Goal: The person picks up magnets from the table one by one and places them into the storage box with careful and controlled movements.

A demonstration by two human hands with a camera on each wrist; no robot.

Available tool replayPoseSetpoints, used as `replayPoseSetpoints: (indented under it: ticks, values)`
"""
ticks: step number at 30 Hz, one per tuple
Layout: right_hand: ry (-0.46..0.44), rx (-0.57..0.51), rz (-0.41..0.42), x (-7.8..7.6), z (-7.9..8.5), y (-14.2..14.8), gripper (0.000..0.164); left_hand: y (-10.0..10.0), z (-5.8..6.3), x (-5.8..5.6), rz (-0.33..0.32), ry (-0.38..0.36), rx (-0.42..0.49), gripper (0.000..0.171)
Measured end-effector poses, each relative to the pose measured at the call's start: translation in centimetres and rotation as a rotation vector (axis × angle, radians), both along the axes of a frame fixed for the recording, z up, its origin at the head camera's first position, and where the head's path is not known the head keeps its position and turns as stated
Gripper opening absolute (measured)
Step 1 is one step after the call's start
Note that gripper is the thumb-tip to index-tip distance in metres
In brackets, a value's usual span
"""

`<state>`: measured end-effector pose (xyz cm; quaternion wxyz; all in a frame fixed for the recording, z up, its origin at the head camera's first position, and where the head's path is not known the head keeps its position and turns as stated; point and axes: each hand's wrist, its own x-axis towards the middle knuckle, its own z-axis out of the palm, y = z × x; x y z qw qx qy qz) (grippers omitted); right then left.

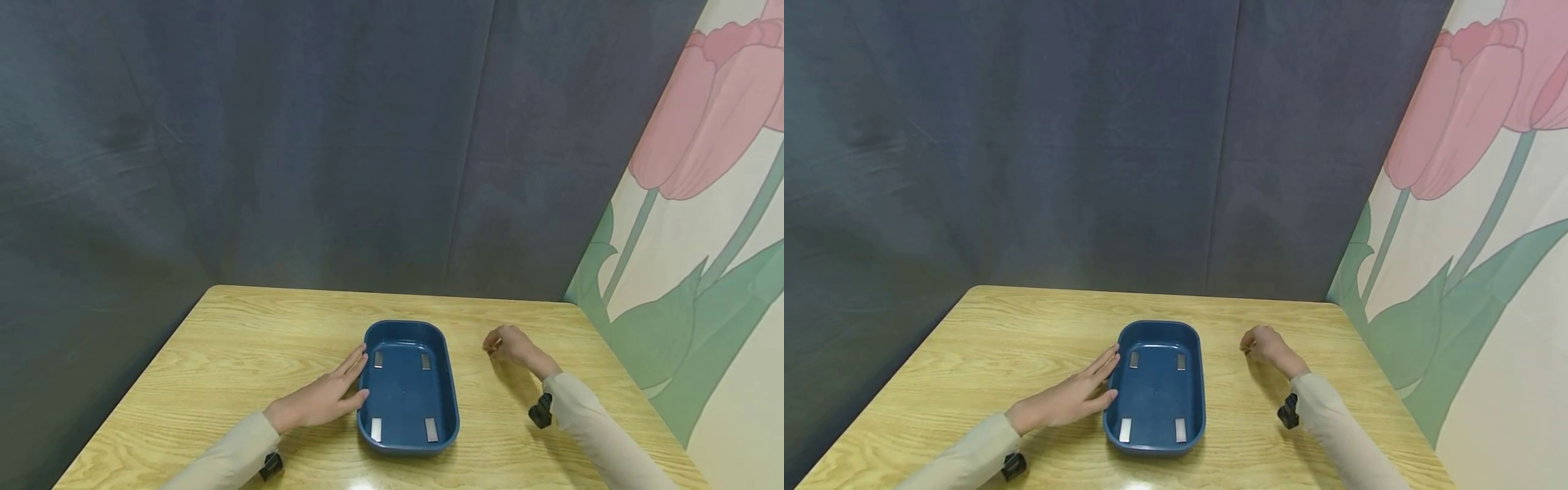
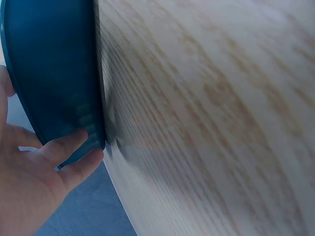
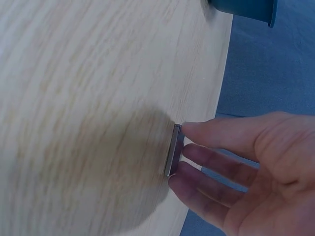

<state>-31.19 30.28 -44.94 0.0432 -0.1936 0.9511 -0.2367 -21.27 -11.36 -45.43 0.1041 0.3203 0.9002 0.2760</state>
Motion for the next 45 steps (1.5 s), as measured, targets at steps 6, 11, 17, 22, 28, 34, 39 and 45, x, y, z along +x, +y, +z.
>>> replayPoseSetpoints:
  ticks: [6, 11, 17, 22, 28, 34, 39, 45]
  values:
    - [0.012, 0.029, 0.009, 0.06, -0.21, 0.1, 0.016, 0.02, -0.03, 0.03, 0.0, 0.002, 0.002, 0.07]
    - [0.024, 0.053, 0.015, -0.02, -0.45, 0.13, 0.014, 0.05, -0.04, 0.06, 0.005, 0.004, -0.003, 0.07]
    - [0.049, 0.076, 0.044, 0.05, -0.71, 0.2, 0.014, 0.03, -0.05, 0.07, 0.009, -0.001, -0.003, 0.071]
    - [0.026, 0.084, 0.049, 0.15, -0.77, 0.12, 0.016, 0.01, -0.08, 0.12, 0.016, -0.004, -0.008, 0.071]
    - [-0.062, 0.083, 0.019, 0.2, -0.5, -0.1, 0.018, 0.0, -0.07, 0.04, 0.015, -0.006, -0.013, 0.071]
    - [-0.169, 0.052, -0.013, 0.16, -0.18, -0.03, 0.019, 0.0, -0.05, -0.05, 0.011, -0.013, -0.008, 0.071]
    - [-0.24, 0.026, -0.036, -0.1, -0.27, 0.03, 0.021, -0.02, -0.13, -0.08, 0.011, -0.017, -0.008, 0.071]
    - [-0.286, -0.004, -0.046, -0.14, -0.27, -0.08, 0.021, -0.07, -0.1, -0.09, 0.011, -0.015, -0.008, 0.071]
